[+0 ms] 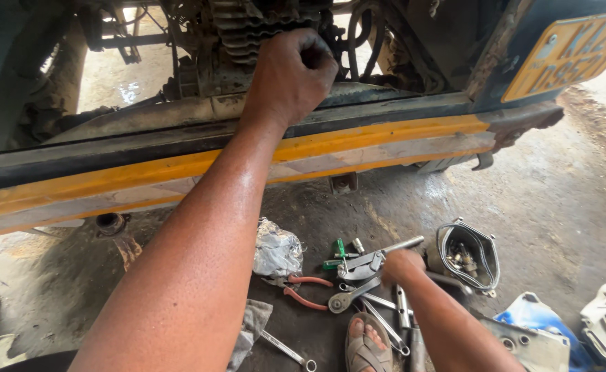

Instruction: The person works under a raised vehicle, using a wrench to loosen and remove bolts from the engine area. They wipe the engine surface with a cloth and continue to manipulate engine components with both hands.

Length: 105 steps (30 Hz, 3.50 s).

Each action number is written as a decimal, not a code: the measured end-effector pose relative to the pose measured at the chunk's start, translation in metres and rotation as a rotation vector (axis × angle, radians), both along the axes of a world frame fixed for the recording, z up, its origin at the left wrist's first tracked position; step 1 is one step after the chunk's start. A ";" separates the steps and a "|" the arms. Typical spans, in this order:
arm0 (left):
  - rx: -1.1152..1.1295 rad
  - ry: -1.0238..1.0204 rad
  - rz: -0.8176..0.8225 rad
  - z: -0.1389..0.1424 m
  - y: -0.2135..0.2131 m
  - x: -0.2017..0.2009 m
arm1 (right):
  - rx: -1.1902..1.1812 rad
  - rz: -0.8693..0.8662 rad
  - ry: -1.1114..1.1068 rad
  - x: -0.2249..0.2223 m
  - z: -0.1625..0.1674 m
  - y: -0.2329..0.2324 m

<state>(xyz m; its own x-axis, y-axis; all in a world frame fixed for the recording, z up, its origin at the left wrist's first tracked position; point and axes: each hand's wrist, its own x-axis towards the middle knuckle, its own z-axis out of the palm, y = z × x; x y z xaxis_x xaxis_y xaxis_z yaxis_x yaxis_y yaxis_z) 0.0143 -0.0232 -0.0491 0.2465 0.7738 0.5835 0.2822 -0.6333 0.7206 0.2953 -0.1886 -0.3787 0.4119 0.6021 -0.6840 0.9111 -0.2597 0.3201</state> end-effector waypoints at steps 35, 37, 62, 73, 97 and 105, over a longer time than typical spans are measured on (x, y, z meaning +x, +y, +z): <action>-0.283 -0.069 0.052 0.031 -0.014 -0.009 | 1.429 0.189 0.747 -0.093 0.410 0.098; -0.347 -0.048 0.044 0.031 -0.013 -0.009 | 1.626 0.205 0.578 -0.103 0.438 0.139; -0.283 -0.080 0.001 0.039 -0.020 -0.016 | 1.279 0.409 0.636 -0.128 0.466 0.263; 0.339 0.182 0.329 0.071 0.035 -0.011 | 1.586 0.136 1.509 -0.109 0.372 0.311; 0.126 0.755 0.202 0.146 0.132 -0.006 | 1.761 0.412 0.857 -0.089 0.377 0.264; 0.021 0.835 0.118 0.168 0.151 0.000 | 1.660 0.042 0.856 -0.085 0.476 0.130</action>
